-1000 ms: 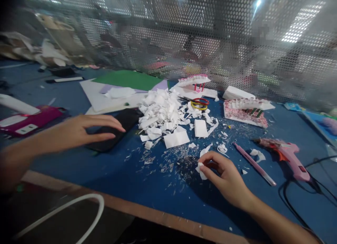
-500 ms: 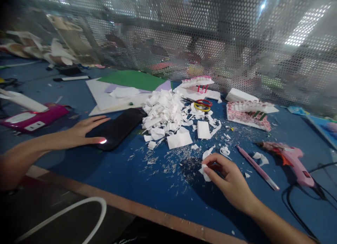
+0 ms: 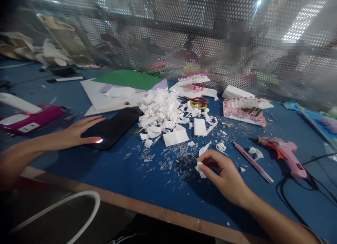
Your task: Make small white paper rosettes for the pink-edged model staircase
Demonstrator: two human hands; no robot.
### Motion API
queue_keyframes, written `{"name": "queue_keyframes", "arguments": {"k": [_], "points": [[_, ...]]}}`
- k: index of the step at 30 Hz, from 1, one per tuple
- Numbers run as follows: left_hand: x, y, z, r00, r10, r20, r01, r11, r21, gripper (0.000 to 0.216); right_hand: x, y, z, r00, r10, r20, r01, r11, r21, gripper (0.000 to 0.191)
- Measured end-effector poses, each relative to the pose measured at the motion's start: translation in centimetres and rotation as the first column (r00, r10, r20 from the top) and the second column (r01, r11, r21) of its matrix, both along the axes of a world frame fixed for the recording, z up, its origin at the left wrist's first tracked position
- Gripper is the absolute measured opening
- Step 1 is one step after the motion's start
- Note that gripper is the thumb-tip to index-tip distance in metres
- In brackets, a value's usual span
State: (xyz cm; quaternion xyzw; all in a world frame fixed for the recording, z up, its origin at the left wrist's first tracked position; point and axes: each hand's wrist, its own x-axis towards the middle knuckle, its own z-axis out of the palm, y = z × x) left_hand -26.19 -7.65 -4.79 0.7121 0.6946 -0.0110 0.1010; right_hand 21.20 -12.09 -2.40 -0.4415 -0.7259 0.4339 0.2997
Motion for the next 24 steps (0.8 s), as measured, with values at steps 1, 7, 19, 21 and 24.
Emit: {"name": "queue_keyframes", "arguments": {"k": [1, 7, 19, 21, 24], "points": [[0.06, 0.03, -0.02, 1.0, -0.001, -0.013, 0.001, 1.0, -0.003, 0.089, 0.03, 0.02, -0.03, 1.0, 0.002, 0.002, -0.002, 1.0, 0.004, 0.017], [0.63, 0.12, 0.17, 0.999, 0.01, -0.044, -0.011, 1.0, -0.016, 0.092, 0.14, 0.06, -0.03, 1.0, 0.01, 0.01, -0.01, 1.0, 0.001, 0.016], [0.7, 0.02, 0.35, 0.998, 0.023, -0.052, -0.025, 0.999, -0.036, 0.092, 0.08, 0.0, 0.19, 0.999, 0.015, 0.032, -0.016, 1.0, 0.021, 0.017], [0.58, 0.06, 0.36, 0.999, 0.013, -0.051, -0.015, 0.999, -0.043, 0.093, 0.06, 0.0, 0.21, 0.999, 0.017, 0.027, -0.018, 0.999, 0.031, 0.017], [0.47, 0.14, 0.32, 0.999, 0.008, -0.05, -0.011, 0.998, -0.059, 0.091, 0.04, 0.04, 0.18, 0.999, 0.02, 0.028, -0.022, 0.999, 0.04, 0.017]]}}
